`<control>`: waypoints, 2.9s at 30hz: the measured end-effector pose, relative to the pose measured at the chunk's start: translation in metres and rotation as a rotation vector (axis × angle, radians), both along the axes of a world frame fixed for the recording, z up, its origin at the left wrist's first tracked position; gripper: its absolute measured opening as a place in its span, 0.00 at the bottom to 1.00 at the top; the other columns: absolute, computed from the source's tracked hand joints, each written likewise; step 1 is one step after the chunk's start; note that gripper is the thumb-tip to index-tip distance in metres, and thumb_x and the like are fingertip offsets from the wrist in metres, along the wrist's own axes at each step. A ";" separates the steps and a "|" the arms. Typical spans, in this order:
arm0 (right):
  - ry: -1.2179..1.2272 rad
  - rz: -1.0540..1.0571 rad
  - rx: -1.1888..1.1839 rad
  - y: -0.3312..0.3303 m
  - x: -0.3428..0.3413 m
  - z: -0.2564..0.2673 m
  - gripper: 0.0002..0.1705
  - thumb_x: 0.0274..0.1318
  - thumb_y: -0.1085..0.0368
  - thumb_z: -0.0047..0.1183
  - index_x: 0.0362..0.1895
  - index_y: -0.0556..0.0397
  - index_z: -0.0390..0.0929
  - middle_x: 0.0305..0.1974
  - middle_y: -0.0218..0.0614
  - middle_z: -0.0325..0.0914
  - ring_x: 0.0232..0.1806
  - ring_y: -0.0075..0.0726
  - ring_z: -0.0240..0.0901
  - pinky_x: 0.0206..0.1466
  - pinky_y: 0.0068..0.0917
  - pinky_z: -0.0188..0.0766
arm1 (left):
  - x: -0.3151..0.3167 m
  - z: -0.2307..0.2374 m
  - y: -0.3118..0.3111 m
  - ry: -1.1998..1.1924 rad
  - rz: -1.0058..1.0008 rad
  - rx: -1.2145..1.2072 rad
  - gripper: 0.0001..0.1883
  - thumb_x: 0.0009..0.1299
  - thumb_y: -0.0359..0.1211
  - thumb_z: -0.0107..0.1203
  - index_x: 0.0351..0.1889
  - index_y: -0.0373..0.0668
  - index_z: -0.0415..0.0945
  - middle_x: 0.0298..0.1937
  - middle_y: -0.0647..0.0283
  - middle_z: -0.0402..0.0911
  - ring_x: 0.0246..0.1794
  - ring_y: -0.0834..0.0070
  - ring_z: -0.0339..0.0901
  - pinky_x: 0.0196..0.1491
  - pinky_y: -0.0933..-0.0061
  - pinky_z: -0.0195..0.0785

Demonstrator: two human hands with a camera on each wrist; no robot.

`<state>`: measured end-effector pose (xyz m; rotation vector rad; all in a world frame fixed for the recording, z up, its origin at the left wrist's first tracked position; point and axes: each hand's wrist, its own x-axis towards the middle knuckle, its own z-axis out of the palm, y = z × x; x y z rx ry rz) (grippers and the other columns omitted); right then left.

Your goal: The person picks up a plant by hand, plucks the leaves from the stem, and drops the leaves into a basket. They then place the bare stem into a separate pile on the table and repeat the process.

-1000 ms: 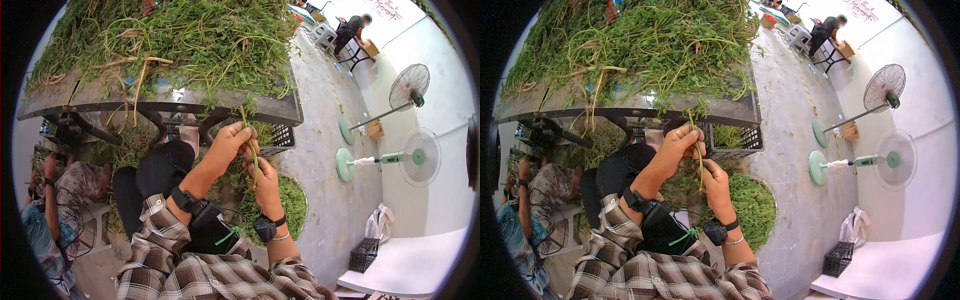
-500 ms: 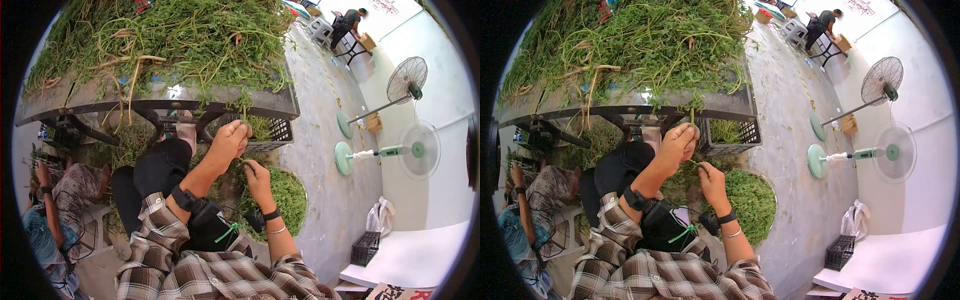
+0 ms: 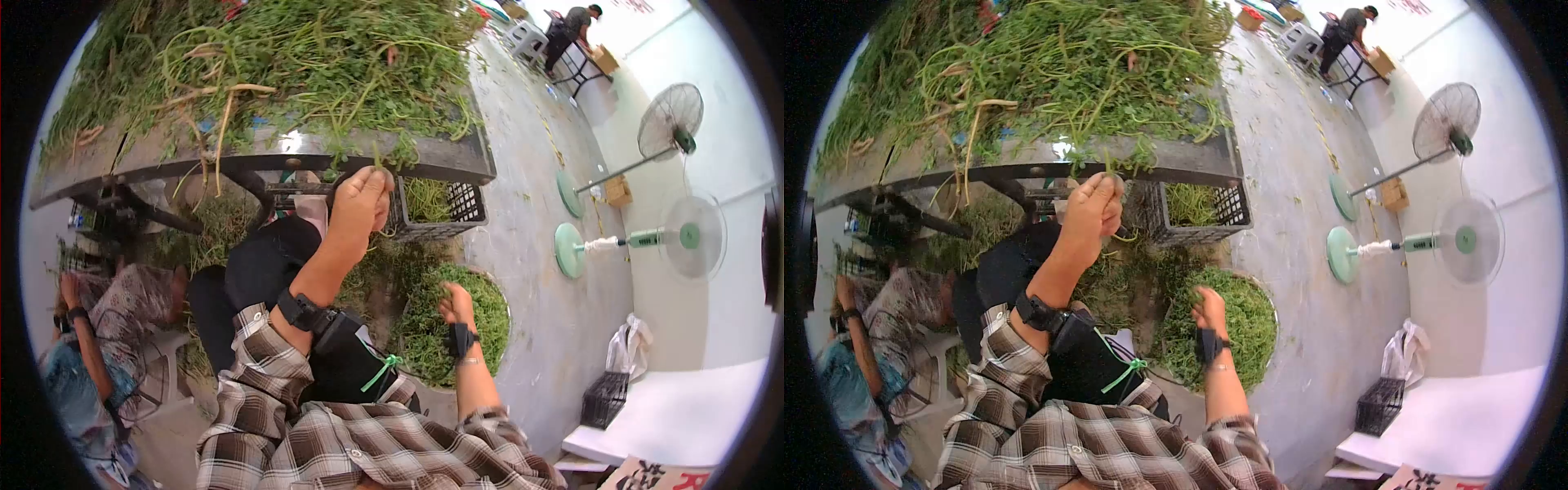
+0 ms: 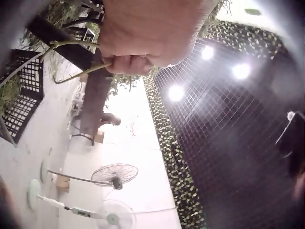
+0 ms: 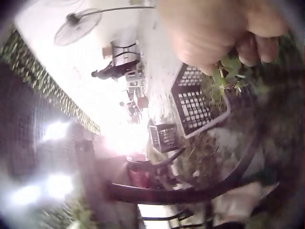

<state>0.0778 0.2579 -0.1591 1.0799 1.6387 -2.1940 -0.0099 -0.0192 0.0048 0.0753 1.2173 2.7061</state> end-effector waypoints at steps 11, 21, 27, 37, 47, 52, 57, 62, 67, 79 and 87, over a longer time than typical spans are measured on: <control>-0.043 0.394 1.782 0.129 0.046 0.026 0.20 0.50 0.62 0.48 0.46 0.60 0.73 0.42 0.50 0.75 0.43 0.48 0.73 0.46 0.35 0.67 | 0.007 0.000 0.032 0.307 -0.144 -0.235 0.14 0.70 0.41 0.47 0.35 0.39 0.76 0.31 0.67 0.77 0.37 0.80 0.71 0.45 0.75 0.63; 0.478 0.571 0.063 -0.067 -0.013 0.143 0.18 0.59 0.61 0.44 0.48 0.60 0.70 0.28 0.31 0.71 0.24 0.22 0.66 0.28 0.19 0.64 | 0.012 -0.013 0.030 0.326 -0.247 -0.481 0.10 0.63 0.36 0.56 0.34 0.39 0.81 0.43 0.62 0.74 0.44 0.74 0.71 0.46 0.70 0.65; 0.449 0.531 -0.068 -0.097 -0.017 0.151 0.06 0.58 0.65 0.45 0.33 0.54 0.69 0.18 0.20 0.59 0.16 0.15 0.52 0.19 0.16 0.50 | 0.016 -0.010 0.029 0.314 -0.318 -0.547 0.09 0.62 0.34 0.56 0.32 0.38 0.81 0.43 0.60 0.75 0.42 0.72 0.72 0.45 0.71 0.66; 0.286 0.539 0.126 -0.052 -0.041 0.104 0.08 0.59 0.63 0.44 0.34 0.54 0.70 0.18 0.20 0.59 0.15 0.14 0.49 0.17 0.16 0.46 | 0.011 -0.023 0.032 0.171 -0.255 -0.581 0.14 0.64 0.32 0.53 0.45 0.34 0.75 0.40 0.65 0.78 0.39 0.78 0.72 0.43 0.73 0.66; 0.430 0.348 0.541 -0.007 -0.097 0.084 0.18 0.57 0.68 0.44 0.50 0.64 0.68 0.38 0.37 0.74 0.31 0.26 0.73 0.30 0.20 0.70 | 0.006 -0.017 0.026 0.088 -0.147 -0.598 0.10 0.62 0.28 0.48 0.38 0.36 0.77 0.34 0.66 0.78 0.34 0.81 0.70 0.39 0.76 0.63; 0.913 0.392 0.848 -0.073 -0.091 0.173 0.11 0.55 0.70 0.46 0.41 0.59 0.74 0.36 0.38 0.75 0.36 0.34 0.71 0.40 0.27 0.68 | 0.002 -0.022 0.025 -0.097 -0.004 -0.196 0.06 0.58 0.21 0.45 0.28 0.39 0.71 0.28 0.66 0.73 0.29 0.77 0.70 0.36 0.76 0.64; 1.289 0.645 1.226 -0.132 -0.118 0.218 0.21 0.48 0.70 0.49 0.50 0.54 0.70 0.51 0.44 0.68 0.54 0.50 0.60 0.57 0.39 0.57 | 0.000 -0.018 0.022 -0.346 0.180 -0.109 0.13 0.59 0.19 0.43 0.41 0.40 0.66 0.38 0.63 0.68 0.36 0.73 0.70 0.39 0.72 0.68; 1.340 0.796 1.267 -0.148 -0.137 0.202 0.21 0.47 0.68 0.52 0.49 0.55 0.69 0.49 0.45 0.67 0.52 0.52 0.60 0.56 0.40 0.57 | 0.000 -0.016 0.016 -0.403 0.293 0.016 0.25 0.57 0.18 0.43 0.55 0.43 0.58 0.46 0.62 0.62 0.43 0.73 0.66 0.39 0.71 0.66; 1.152 0.900 1.203 -0.128 -0.099 0.211 0.11 0.45 0.67 0.54 0.35 0.58 0.75 0.36 0.41 0.72 0.42 0.47 0.66 0.45 0.36 0.63 | -0.003 -0.022 0.014 -0.406 0.343 -0.059 0.28 0.55 0.17 0.44 0.56 0.42 0.59 0.46 0.64 0.63 0.44 0.73 0.65 0.42 0.72 0.63; 1.001 0.670 0.933 -0.121 -0.125 0.229 0.10 0.52 0.70 0.46 0.39 0.59 0.74 0.32 0.41 0.73 0.31 0.38 0.68 0.36 0.26 0.65 | 0.000 -0.024 0.023 -0.348 0.271 -0.126 0.28 0.57 0.22 0.48 0.57 0.44 0.58 0.48 0.64 0.62 0.48 0.72 0.63 0.46 0.71 0.61; 1.429 1.033 0.938 -0.211 -0.161 0.249 0.15 0.50 0.72 0.45 0.44 0.56 0.72 0.41 0.43 0.72 0.44 0.50 0.66 0.47 0.35 0.64 | -0.004 -0.032 0.025 -0.336 0.252 0.012 0.31 0.55 0.20 0.47 0.60 0.41 0.55 0.46 0.64 0.63 0.42 0.76 0.63 0.42 0.77 0.59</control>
